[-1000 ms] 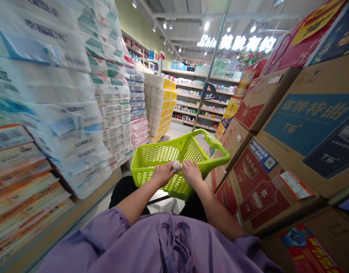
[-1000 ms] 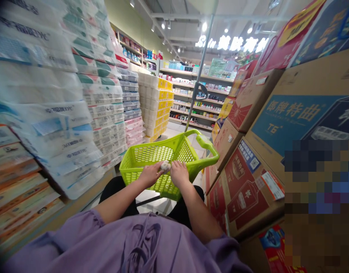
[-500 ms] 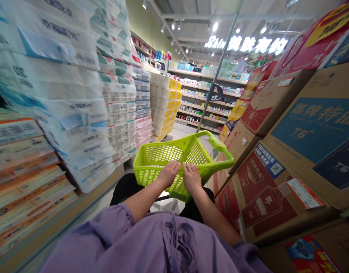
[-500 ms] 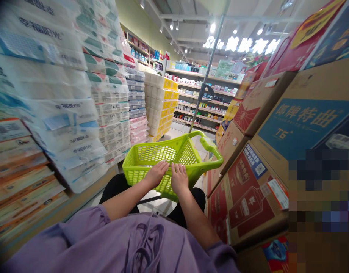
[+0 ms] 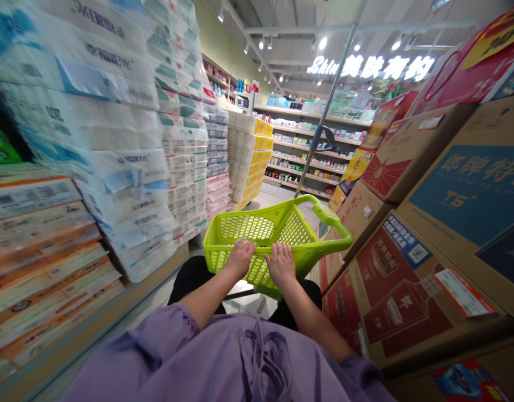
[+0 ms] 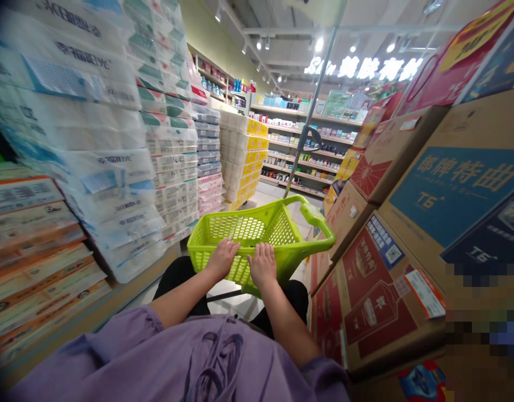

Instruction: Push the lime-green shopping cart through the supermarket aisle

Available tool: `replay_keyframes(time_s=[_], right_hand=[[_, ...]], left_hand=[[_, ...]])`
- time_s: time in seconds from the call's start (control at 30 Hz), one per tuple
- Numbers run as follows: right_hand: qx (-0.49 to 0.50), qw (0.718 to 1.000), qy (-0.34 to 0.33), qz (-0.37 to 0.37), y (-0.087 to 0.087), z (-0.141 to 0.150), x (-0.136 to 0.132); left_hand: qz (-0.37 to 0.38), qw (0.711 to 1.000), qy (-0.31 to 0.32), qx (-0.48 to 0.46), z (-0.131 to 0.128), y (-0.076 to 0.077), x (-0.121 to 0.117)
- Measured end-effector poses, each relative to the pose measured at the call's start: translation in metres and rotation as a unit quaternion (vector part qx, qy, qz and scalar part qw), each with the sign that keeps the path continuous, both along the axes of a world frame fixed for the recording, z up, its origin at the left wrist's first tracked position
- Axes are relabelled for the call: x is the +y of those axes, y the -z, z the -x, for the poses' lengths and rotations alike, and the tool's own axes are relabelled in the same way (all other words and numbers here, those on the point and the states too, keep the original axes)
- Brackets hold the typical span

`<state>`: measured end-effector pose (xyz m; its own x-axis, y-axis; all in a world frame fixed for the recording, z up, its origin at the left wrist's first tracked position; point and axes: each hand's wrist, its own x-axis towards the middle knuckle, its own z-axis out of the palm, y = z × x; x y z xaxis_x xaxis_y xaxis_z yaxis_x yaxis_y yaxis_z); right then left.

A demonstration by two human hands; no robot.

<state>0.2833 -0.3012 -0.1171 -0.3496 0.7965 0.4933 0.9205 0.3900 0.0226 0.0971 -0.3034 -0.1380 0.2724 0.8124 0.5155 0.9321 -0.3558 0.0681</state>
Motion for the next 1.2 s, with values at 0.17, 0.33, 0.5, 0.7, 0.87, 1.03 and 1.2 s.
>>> replay_keyframes(time_s=[0.17,0.33,0.5,0.7,0.87,1.03,1.2], right_hand=[[-0.005,0.999,-0.040,-0.026,-0.002,-0.008,0.003],[0.016,0.999,-0.014,-0.041,0.000,-0.001,0.004],[0.021,0.997,-0.026,-0.071,0.004,-0.001,0.006],[0.016,0.995,-0.027,-0.094,0.008,-0.003,0.008],[0.020,0.996,-0.005,-0.088,0.009,0.002,0.008],[0.009,0.997,-0.014,-0.082,0.008,-0.001,0.007],[-0.001,0.997,-0.023,-0.071,0.009,-0.006,0.006]], left_hand=[[0.014,1.000,-0.014,0.005,0.029,0.009,0.001],[0.008,0.998,-0.055,-0.001,0.028,0.012,-0.002],[-0.004,1.000,-0.016,0.015,0.035,0.013,-0.006],[-0.020,0.991,-0.131,-0.008,0.092,0.026,-0.015],[0.009,0.994,-0.108,-0.015,0.058,0.020,-0.007],[-0.001,0.999,0.030,-0.020,-0.006,0.009,0.004],[0.008,1.000,0.023,-0.011,0.015,0.011,0.000]])
